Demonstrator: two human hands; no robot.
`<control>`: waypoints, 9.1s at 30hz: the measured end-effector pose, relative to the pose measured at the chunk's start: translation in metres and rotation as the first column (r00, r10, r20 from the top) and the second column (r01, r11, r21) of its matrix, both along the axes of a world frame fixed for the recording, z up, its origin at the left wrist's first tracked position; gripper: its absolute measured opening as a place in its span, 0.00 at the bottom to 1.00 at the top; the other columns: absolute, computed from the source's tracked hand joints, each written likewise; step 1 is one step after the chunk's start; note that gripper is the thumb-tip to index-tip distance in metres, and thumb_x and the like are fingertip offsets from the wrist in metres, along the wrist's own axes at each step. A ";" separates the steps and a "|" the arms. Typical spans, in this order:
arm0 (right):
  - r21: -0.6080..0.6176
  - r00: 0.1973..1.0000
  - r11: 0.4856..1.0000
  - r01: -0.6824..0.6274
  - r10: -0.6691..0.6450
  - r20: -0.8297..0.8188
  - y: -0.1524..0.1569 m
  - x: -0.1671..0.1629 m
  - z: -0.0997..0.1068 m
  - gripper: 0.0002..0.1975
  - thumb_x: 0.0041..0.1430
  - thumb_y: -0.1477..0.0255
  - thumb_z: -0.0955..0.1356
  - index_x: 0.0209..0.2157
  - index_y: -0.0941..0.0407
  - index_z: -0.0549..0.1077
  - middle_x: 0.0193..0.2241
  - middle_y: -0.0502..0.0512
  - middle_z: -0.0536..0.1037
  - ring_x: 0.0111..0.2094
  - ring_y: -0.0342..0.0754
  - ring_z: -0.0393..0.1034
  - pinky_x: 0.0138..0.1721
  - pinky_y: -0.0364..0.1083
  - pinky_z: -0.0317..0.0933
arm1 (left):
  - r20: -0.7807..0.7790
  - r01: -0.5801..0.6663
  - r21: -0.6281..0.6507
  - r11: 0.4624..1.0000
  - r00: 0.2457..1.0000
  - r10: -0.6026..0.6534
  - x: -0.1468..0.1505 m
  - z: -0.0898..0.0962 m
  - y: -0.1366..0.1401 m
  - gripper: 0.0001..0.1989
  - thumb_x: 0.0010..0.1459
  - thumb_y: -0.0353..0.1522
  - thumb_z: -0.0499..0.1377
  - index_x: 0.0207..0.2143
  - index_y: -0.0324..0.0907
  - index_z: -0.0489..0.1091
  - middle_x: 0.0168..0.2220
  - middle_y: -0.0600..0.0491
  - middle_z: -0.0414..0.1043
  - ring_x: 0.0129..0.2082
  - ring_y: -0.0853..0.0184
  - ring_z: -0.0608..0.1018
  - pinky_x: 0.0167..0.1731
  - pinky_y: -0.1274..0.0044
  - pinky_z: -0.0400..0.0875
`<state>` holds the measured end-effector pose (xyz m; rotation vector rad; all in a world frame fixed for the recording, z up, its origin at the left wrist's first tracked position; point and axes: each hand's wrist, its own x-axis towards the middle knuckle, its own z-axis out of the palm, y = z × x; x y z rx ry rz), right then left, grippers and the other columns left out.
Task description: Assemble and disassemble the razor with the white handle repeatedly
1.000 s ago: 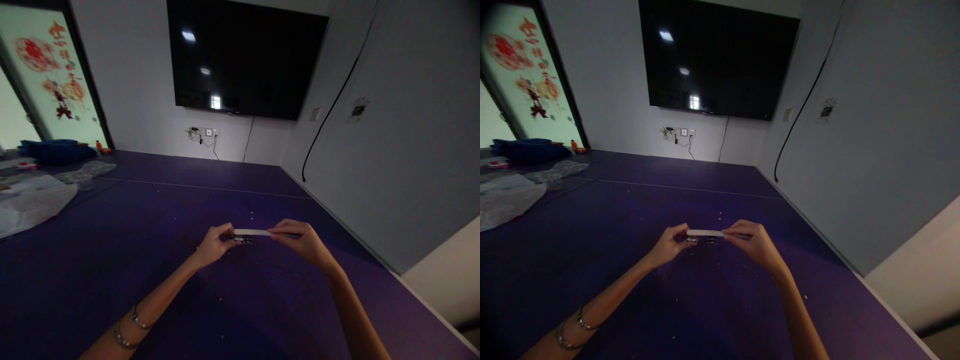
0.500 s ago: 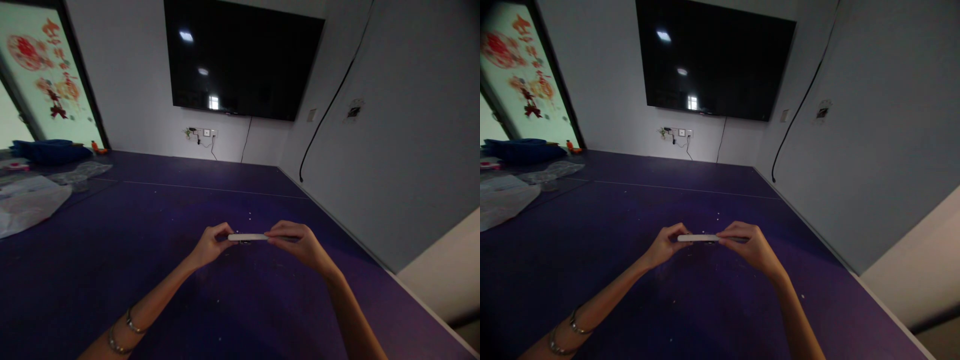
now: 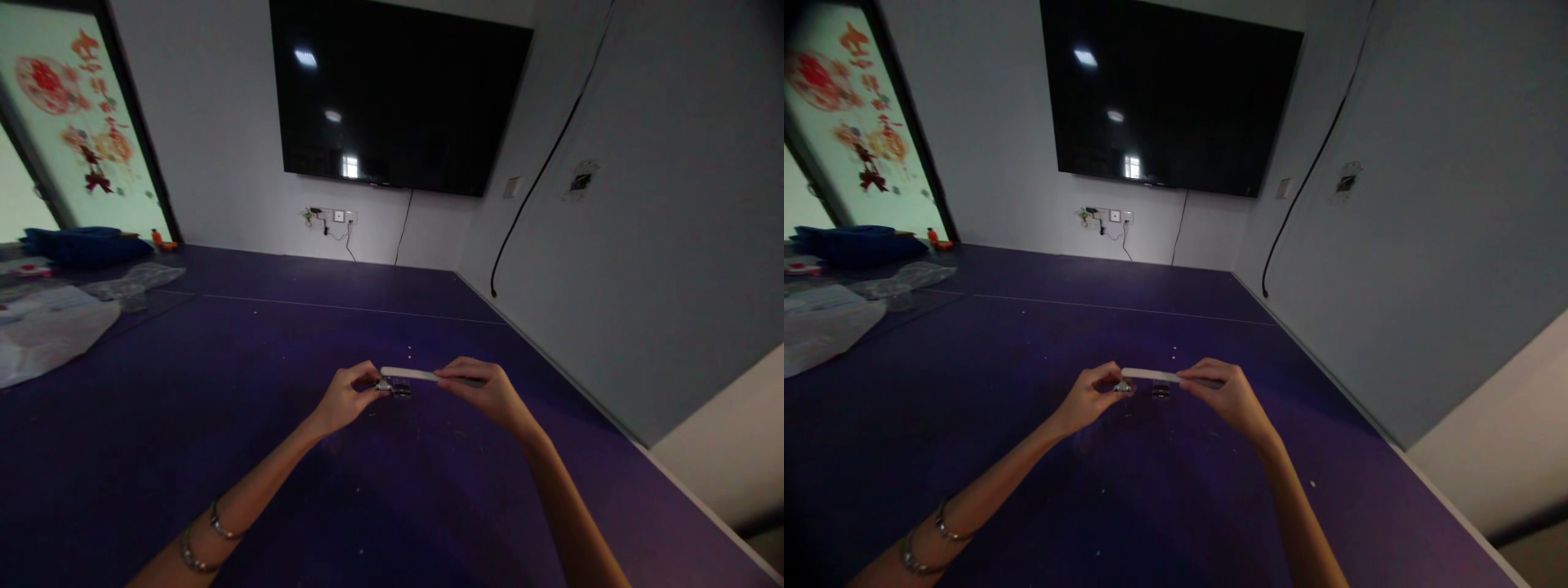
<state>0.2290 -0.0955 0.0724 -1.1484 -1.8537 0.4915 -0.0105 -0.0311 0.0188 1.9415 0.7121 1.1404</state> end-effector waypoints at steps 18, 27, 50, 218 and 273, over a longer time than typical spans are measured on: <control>-0.037 0.999 0.999 -0.021 0.020 -0.026 0.010 0.005 -0.010 0.09 0.52 0.65 0.69 0.33 0.53 0.79 0.32 0.55 0.78 0.34 0.48 0.71 0.33 0.45 0.64 | 0.021 -0.023 -0.042 0.999 0.999 0.024 0.002 -0.005 0.005 0.08 0.50 0.33 0.62 0.25 0.39 0.65 0.25 0.57 0.69 0.28 0.72 0.71 0.31 0.79 0.65; -0.054 0.999 0.998 -0.042 0.041 -0.026 0.012 0.006 -0.012 0.10 0.51 0.65 0.69 0.33 0.54 0.79 0.31 0.55 0.78 0.33 0.48 0.71 0.32 0.45 0.62 | 0.042 -0.033 -0.072 0.997 0.998 0.036 0.003 -0.003 0.003 0.08 0.48 0.32 0.62 0.24 0.39 0.65 0.24 0.58 0.67 0.26 0.72 0.70 0.29 0.80 0.64; -0.121 0.989 0.989 -0.082 0.065 -0.136 0.024 0.012 -0.028 0.11 0.48 0.64 0.71 0.33 0.54 0.79 0.32 0.56 0.78 0.33 0.47 0.71 0.32 0.44 0.63 | 0.104 0.011 -0.149 0.989 0.995 0.005 0.004 -0.008 0.008 0.09 0.48 0.32 0.63 0.24 0.39 0.64 0.24 0.58 0.67 0.26 0.72 0.70 0.29 0.80 0.63; -0.551 0.324 0.737 -0.392 -0.450 -0.832 -0.041 -0.098 -0.085 0.28 0.40 0.74 0.69 0.47 0.55 0.68 0.20 0.43 0.63 0.15 0.33 0.47 0.16 0.37 0.30 | 0.160 -0.231 -0.139 0.963 0.954 0.252 0.021 -0.061 0.018 0.07 0.53 0.34 0.54 0.32 0.40 0.68 0.25 0.57 0.65 0.25 0.71 0.66 0.26 0.80 0.60; -0.347 0.348 0.926 -0.149 -0.279 -0.895 -0.019 -0.086 -0.056 0.23 0.48 0.69 0.69 0.48 0.51 0.66 0.20 0.42 0.61 0.15 0.34 0.45 0.14 0.36 0.35 | 0.311 -0.077 -0.344 0.936 0.931 0.191 0.025 -0.063 0.018 0.18 0.51 0.44 0.57 0.37 0.39 0.66 0.20 0.62 0.55 0.16 0.77 0.58 0.16 0.83 0.52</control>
